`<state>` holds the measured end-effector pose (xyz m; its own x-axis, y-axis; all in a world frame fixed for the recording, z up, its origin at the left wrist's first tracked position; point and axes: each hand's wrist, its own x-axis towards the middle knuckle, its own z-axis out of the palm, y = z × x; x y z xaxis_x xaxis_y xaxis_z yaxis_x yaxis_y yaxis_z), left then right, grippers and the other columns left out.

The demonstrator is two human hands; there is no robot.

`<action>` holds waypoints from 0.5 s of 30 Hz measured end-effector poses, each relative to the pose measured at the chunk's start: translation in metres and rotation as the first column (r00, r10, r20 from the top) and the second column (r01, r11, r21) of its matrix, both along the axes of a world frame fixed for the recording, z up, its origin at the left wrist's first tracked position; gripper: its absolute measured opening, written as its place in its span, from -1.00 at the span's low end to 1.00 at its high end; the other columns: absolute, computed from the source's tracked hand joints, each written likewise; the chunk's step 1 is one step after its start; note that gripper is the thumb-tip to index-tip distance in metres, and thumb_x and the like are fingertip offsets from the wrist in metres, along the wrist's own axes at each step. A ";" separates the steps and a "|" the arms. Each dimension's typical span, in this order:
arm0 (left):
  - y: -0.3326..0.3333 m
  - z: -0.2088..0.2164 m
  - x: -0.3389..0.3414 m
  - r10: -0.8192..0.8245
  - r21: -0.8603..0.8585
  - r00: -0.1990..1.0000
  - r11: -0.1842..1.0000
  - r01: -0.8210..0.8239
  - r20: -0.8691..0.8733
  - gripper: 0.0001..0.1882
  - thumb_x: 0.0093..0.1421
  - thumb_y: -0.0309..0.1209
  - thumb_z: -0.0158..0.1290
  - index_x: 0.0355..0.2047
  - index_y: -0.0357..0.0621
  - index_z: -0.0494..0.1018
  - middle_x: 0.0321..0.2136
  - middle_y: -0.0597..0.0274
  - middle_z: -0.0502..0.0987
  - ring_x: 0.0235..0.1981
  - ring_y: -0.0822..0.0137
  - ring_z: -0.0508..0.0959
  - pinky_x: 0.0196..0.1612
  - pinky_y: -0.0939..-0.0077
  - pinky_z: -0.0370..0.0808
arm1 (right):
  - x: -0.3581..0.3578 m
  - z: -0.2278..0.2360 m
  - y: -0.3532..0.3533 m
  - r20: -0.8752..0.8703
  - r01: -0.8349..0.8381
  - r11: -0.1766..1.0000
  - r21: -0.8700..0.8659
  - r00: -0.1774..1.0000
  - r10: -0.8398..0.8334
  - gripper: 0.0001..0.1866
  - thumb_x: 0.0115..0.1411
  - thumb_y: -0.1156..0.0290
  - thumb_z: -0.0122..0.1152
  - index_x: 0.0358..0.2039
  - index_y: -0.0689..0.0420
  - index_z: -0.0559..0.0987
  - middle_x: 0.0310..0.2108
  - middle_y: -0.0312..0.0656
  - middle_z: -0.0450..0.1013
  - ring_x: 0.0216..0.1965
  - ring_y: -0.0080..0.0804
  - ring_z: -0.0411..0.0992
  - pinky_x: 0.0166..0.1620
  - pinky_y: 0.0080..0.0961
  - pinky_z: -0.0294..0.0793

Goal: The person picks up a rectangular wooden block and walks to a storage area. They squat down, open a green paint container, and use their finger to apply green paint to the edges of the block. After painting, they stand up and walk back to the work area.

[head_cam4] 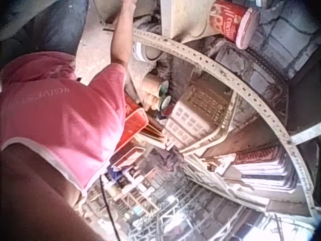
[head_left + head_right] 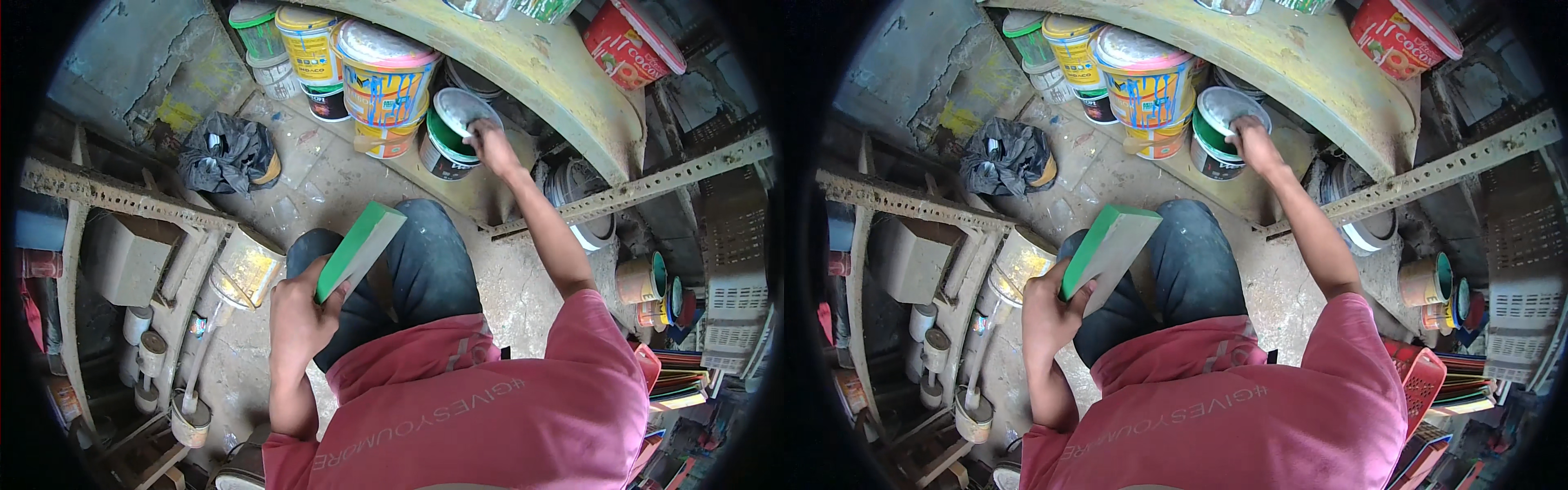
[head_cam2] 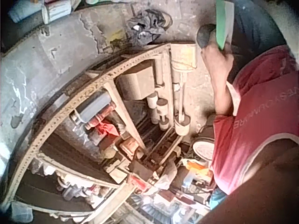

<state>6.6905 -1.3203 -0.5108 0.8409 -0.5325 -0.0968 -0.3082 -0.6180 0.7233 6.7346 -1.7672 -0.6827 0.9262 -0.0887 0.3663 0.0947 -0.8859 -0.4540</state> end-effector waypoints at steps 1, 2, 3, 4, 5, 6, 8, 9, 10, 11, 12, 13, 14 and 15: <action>0.001 0.000 0.000 -0.005 -0.005 1.000 1.000 0.005 0.018 -0.72 0.12 -0.50 0.18 -0.12 -0.14 0.56 -0.62 -0.12 0.53 -0.58 -0.09 0.59 -0.46 0.16 0.49 | 0.000 0.007 0.000 0.041 0.019 0.999 -0.028 0.999 -0.018 -0.82 0.06 0.57 0.32 -0.36 0.31 0.49 -0.32 0.14 0.46 -0.22 0.20 0.41 -0.09 -0.03 0.40; 0.001 0.000 0.000 -0.011 -0.010 0.999 1.000 0.011 0.036 -0.72 0.11 -0.51 0.18 -0.12 -0.14 0.56 -0.61 -0.12 0.54 -0.57 -0.09 0.60 -0.45 0.17 0.50 | 0.000 0.015 0.001 0.083 0.040 0.998 -0.054 0.996 -0.035 -0.80 0.07 0.57 0.31 -0.33 0.31 0.47 -0.30 0.14 0.44 -0.22 0.21 0.39 -0.09 -0.02 0.39; 0.000 0.001 -0.001 -0.012 -0.014 0.999 1.000 0.012 0.050 -0.72 0.11 -0.51 0.18 -0.12 -0.15 0.56 -0.61 -0.13 0.54 -0.57 -0.08 0.60 -0.45 0.18 0.50 | -0.010 0.026 0.000 0.082 0.064 0.996 -0.055 0.995 -0.059 -0.77 0.09 0.56 0.30 -0.28 0.30 0.43 -0.28 0.14 0.41 -0.22 0.22 0.36 -0.11 -0.03 0.37; 0.002 0.000 -0.003 0.002 -0.016 0.998 1.000 -0.001 0.060 -0.72 0.11 -0.52 0.18 -0.12 -0.15 0.56 -0.60 -0.13 0.54 -0.57 -0.08 0.61 -0.45 0.18 0.50 | -0.016 0.030 0.007 0.118 0.068 0.998 -0.010 0.991 -0.066 -0.77 0.10 0.56 0.30 -0.29 0.30 0.43 -0.29 0.14 0.40 -0.23 0.21 0.36 -0.11 -0.04 0.37; 0.004 -0.001 -0.005 0.015 -0.018 0.997 1.000 -0.014 0.070 -0.72 0.11 -0.52 0.18 -0.12 -0.16 0.57 -0.60 -0.14 0.55 -0.57 -0.08 0.61 -0.45 0.19 0.51 | -0.024 0.033 0.019 0.155 0.071 0.997 0.036 0.985 -0.075 -0.78 0.11 0.55 0.30 -0.30 0.29 0.42 -0.30 0.14 0.40 -0.23 0.21 0.36 -0.12 -0.05 0.37; 0.004 0.000 -0.006 0.015 -0.015 0.997 1.000 -0.014 0.070 -0.72 0.11 -0.52 0.18 -0.13 -0.16 0.57 -0.60 -0.14 0.55 -0.57 -0.08 0.61 -0.45 0.19 0.51 | -0.037 0.037 0.030 0.190 0.080 0.994 0.079 0.977 -0.094 -0.79 0.12 0.55 0.29 -0.31 0.29 0.41 -0.31 0.13 0.39 -0.24 0.21 0.36 -0.13 -0.07 0.37; 0.005 0.000 -0.006 0.010 -0.006 0.998 1.000 -0.010 0.066 -0.73 0.11 -0.53 0.18 -0.14 -0.17 0.57 -0.59 -0.16 0.55 -0.57 -0.08 0.61 -0.45 0.19 0.51 | -0.073 0.035 0.054 0.217 0.170 0.971 0.168 0.954 -0.205 -0.83 0.18 0.56 0.26 -0.29 0.28 0.43 -0.34 0.08 0.38 -0.29 0.09 0.39 -0.17 -0.17 0.40; 0.009 -0.002 -0.007 0.022 -0.023 0.997 1.000 -0.020 0.075 -0.74 0.11 -0.53 0.18 -0.15 -0.17 0.57 -0.60 -0.16 0.54 -0.58 -0.07 0.61 -0.46 0.21 0.51 | -0.090 0.042 0.078 0.198 0.228 0.938 0.261 0.939 -0.283 -0.85 0.21 0.57 0.23 -0.27 0.29 0.43 -0.35 0.05 0.38 -0.34 -0.01 0.40 -0.20 -0.25 0.41; 0.013 -0.006 -0.007 0.033 -0.042 0.996 0.999 -0.030 0.086 -0.76 0.11 -0.53 0.19 -0.17 -0.18 0.58 -0.60 -0.16 0.53 -0.60 -0.06 0.60 -0.47 0.23 0.50 | -0.107 0.038 0.097 0.171 0.289 0.897 0.336 0.917 -0.359 -0.88 0.25 0.57 0.21 -0.29 0.27 0.44 -0.40 -0.08 0.35 -0.40 -0.25 0.38 -0.25 -0.38 0.39; 0.015 -0.005 -0.007 0.035 -0.064 0.995 0.998 -0.029 0.095 -0.77 0.11 -0.53 0.19 -0.19 -0.19 0.58 -0.61 -0.16 0.53 -0.62 -0.05 0.59 -0.48 0.24 0.49 | -0.125 0.011 0.105 0.155 0.271 0.781 0.563 0.893 -0.422 -0.91 0.29 0.57 0.18 -0.25 0.24 0.43 -0.41 -0.25 0.32 -0.37 -0.51 0.34 -0.26 -0.51 0.36; 0.016 -0.003 -0.006 0.041 -0.050 0.996 0.998 -0.037 0.075 -0.78 0.10 -0.53 0.20 -0.20 -0.20 0.58 -0.62 -0.15 0.52 -0.64 -0.03 0.58 -0.50 0.27 0.48 | -0.139 -0.006 0.123 0.179 0.211 0.628 0.749 0.848 -0.499 -0.92 0.34 0.57 0.14 -0.21 0.21 0.42 -0.38 -0.37 0.29 -0.31 -0.66 0.29 -0.25 -0.60 0.32; 0.017 -0.002 -0.005 0.048 -0.032 0.998 0.998 -0.047 0.051 -0.79 0.10 -0.53 0.21 -0.21 -0.20 0.58 -0.63 -0.15 0.51 -0.65 -0.01 0.57 -0.51 0.29 0.46 | -0.154 -0.009 0.141 0.145 0.215 0.549 0.807 0.830 -0.538 -0.92 0.36 0.56 0.11 -0.17 0.20 0.41 -0.35 -0.37 0.32 -0.30 -0.66 0.29 -0.20 -0.63 0.33; 0.019 -0.001 -0.005 0.054 -0.014 0.998 0.998 -0.053 0.027 -0.80 0.10 -0.52 0.22 -0.23 -0.21 0.59 -0.63 -0.14 0.51 -0.67 0.01 0.55 -0.52 0.31 0.45 | -0.166 -0.018 0.152 0.113 0.236 0.482 0.844 0.801 -0.589 -0.93 0.37 0.55 0.11 -0.18 0.20 0.41 -0.33 -0.35 0.35 -0.29 -0.65 0.31 -0.19 -0.66 0.33; 0.021 -0.004 -0.004 0.054 0.002 0.998 0.999 -0.054 0.037 -0.83 0.10 -0.52 0.24 -0.26 -0.23 0.58 -0.64 -0.13 0.50 -0.69 0.08 0.53 -0.53 0.35 0.42 | -0.179 -0.031 0.160 0.045 0.247 0.375 0.894 0.782 -0.622 -0.93 0.38 0.53 0.10 -0.18 0.20 0.41 -0.32 -0.34 0.37 -0.29 -0.65 0.31 -0.18 -0.66 0.33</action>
<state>6.6869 -1.2989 -0.5152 0.8712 -0.4863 -0.0670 -0.3009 -0.6368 0.7099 6.5551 -1.6075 -0.7141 0.4928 -0.8610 0.1260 0.1155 -0.0787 -0.9902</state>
